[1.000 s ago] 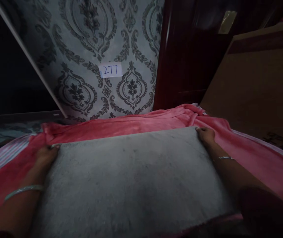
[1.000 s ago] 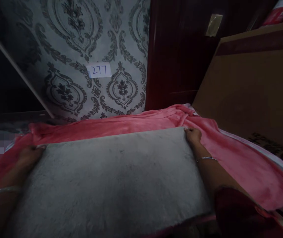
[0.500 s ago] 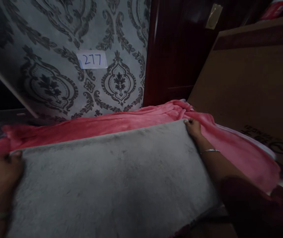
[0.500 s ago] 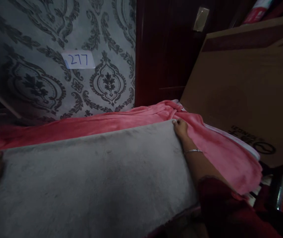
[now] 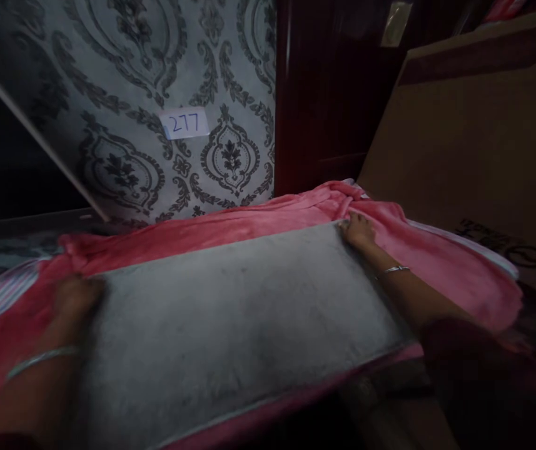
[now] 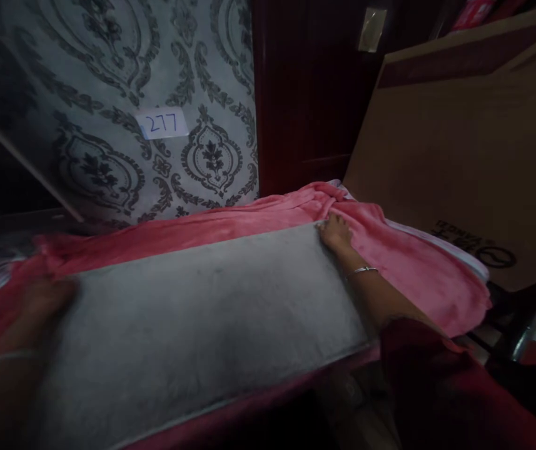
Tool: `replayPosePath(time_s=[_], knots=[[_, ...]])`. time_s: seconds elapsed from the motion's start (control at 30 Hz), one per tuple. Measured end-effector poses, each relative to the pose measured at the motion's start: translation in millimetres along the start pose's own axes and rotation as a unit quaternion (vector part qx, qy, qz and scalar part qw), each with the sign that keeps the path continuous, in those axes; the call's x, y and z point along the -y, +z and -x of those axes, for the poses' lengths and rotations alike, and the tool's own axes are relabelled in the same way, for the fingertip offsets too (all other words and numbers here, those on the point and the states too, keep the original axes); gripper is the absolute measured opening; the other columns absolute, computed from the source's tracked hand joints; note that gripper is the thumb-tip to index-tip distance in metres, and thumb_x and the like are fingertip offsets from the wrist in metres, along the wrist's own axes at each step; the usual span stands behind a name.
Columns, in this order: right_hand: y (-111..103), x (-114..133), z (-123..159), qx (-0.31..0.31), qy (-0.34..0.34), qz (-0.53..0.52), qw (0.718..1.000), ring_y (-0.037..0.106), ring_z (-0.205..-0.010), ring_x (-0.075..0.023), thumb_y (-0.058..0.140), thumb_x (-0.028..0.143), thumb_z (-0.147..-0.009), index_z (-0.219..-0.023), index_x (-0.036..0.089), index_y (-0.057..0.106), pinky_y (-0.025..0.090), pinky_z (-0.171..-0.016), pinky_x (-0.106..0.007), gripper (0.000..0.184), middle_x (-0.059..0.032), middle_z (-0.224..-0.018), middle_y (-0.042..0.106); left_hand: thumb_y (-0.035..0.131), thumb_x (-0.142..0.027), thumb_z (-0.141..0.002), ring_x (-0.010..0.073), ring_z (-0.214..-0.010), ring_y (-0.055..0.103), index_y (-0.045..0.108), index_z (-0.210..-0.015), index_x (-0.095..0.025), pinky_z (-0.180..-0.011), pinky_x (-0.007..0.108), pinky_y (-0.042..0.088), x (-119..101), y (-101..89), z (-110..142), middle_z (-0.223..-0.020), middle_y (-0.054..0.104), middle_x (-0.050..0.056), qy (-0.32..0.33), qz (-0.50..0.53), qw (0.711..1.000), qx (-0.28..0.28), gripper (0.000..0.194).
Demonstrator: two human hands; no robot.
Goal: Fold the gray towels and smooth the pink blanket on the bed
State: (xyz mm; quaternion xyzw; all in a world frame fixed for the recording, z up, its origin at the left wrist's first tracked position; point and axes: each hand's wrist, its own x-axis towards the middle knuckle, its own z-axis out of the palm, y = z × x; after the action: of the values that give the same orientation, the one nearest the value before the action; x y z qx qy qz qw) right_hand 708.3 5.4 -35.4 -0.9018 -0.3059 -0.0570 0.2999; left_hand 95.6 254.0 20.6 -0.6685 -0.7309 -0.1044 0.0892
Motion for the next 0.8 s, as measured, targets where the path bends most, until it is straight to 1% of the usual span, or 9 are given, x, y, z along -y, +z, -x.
replayPosePath(time_s=[0.03,0.1,0.2,0.27,0.37,0.47,0.57,0.7,0.8], knots=[[1,12,13,0.001,-0.046,0.025,0.999,0.04,-0.135,-0.0364,0.054,0.04,-0.09,-0.143,0.014,0.048,0.038,-0.106,-0.054,0.059,-0.0204,-0.149,0.043,0.034,-0.046,-0.088,0.034,-0.105,0.063,0.059,-0.122,-0.011,-0.085,0.048,0.053,-12,-5.4,11,-0.108,0.07,0.015,0.012,-0.022,0.999,-0.023,0.055],[7,41,45,0.03,-0.165,0.073,0.983,0.028,-0.143,-0.0371,0.046,0.046,-0.095,-0.149,0.02,0.042,0.031,-0.11,-0.059,0.06,-0.0161,-0.158,0.032,0.035,-0.041,-0.092,0.0354,-0.124,0.054,0.054,-0.13,-0.006,-0.101,0.051,0.046,-48,-13.4,39,-0.131,0.061,0.021,0.168,-0.007,0.985,-0.036,0.056],[22,87,98,0.134,-0.301,0.098,0.939,0.024,-0.147,-0.0335,0.037,0.05,-0.099,-0.153,0.025,0.037,0.03,-0.113,-0.057,0.06,-0.0112,-0.161,0.027,0.037,-0.042,-0.095,0.0296,-0.145,0.034,0.04,-0.147,-0.008,-0.117,0.047,0.031,-111,-11.6,89,-0.155,0.039,0.018,0.344,0.057,0.936,0.034,0.062],[32,110,127,0.185,-0.348,0.111,0.912,0.021,-0.148,-0.0315,0.035,0.052,-0.1,-0.155,0.028,0.033,0.027,-0.115,-0.057,0.061,-0.0085,-0.163,0.023,0.036,-0.048,-0.097,0.029,-0.15,0.022,0.032,-0.153,-0.016,-0.121,0.051,0.022,-142,-1.9,118,-0.162,0.028,0.013,0.406,0.066,0.907,0.088,0.065],[42,124,150,0.195,-0.368,0.127,0.9,0.019,-0.149,-0.0299,0.03,0.053,-0.101,-0.156,0.03,0.032,0.022,-0.116,-0.059,0.059,-0.0054,-0.163,0.023,0.031,-0.056,-0.098,0.0293,-0.152,0.018,0.03,-0.155,-0.025,-0.121,0.056,0.017,-162,15.2,145,-0.164,0.023,0.009,0.425,0.065,0.896,0.109,0.066],[43,123,150,0.192,-0.374,0.129,0.898,0.02,-0.149,-0.0285,0.027,0.055,-0.102,-0.156,0.031,0.032,0.022,-0.116,-0.057,0.059,-0.0044,-0.163,0.023,0.028,-0.06,-0.097,0.0295,-0.152,0.017,0.028,-0.156,-0.026,-0.121,0.056,0.017,-161,22.7,149,-0.164,0.021,0.009,0.426,0.067,0.896,0.11,0.068],[38,106,129,0.207,-0.364,0.142,0.897,0.023,-0.148,-0.0276,0.026,0.055,-0.101,-0.155,0.03,0.034,0.025,-0.117,-0.054,0.06,-0.0046,-0.162,0.025,0.029,-0.061,-0.096,0.0279,-0.152,0.017,0.028,-0.156,-0.028,-0.121,0.056,0.017,-150,18.4,134,-0.164,0.02,0.007,0.432,0.058,0.889,0.138,0.068],[23,44,84,0.181,-0.261,0.182,0.93,0.027,-0.147,-0.0303,0.021,0.055,-0.099,-0.155,0.03,0.034,0.027,-0.115,-0.059,0.062,-0.005,-0.161,0.029,0.025,-0.056,-0.098,0.0273,-0.151,0.019,0.028,-0.155,-0.03,-0.12,0.059,0.016,-104,7.0,99,-0.164,0.021,0.005,0.333,0.019,0.928,0.165,0.063],[10,-19,56,0.168,-0.188,0.185,0.95,0.026,-0.147,-0.0347,0.02,0.062,-0.096,-0.155,0.031,0.034,0.03,-0.111,-0.064,0.068,-0.0053,-0.162,0.026,0.03,-0.053,-0.099,0.0297,-0.147,0.03,0.039,-0.151,-0.028,-0.117,0.058,0.024,-51,-0.1,79,-0.16,0.035,0.008,0.255,0.032,0.961,0.099,0.058]])
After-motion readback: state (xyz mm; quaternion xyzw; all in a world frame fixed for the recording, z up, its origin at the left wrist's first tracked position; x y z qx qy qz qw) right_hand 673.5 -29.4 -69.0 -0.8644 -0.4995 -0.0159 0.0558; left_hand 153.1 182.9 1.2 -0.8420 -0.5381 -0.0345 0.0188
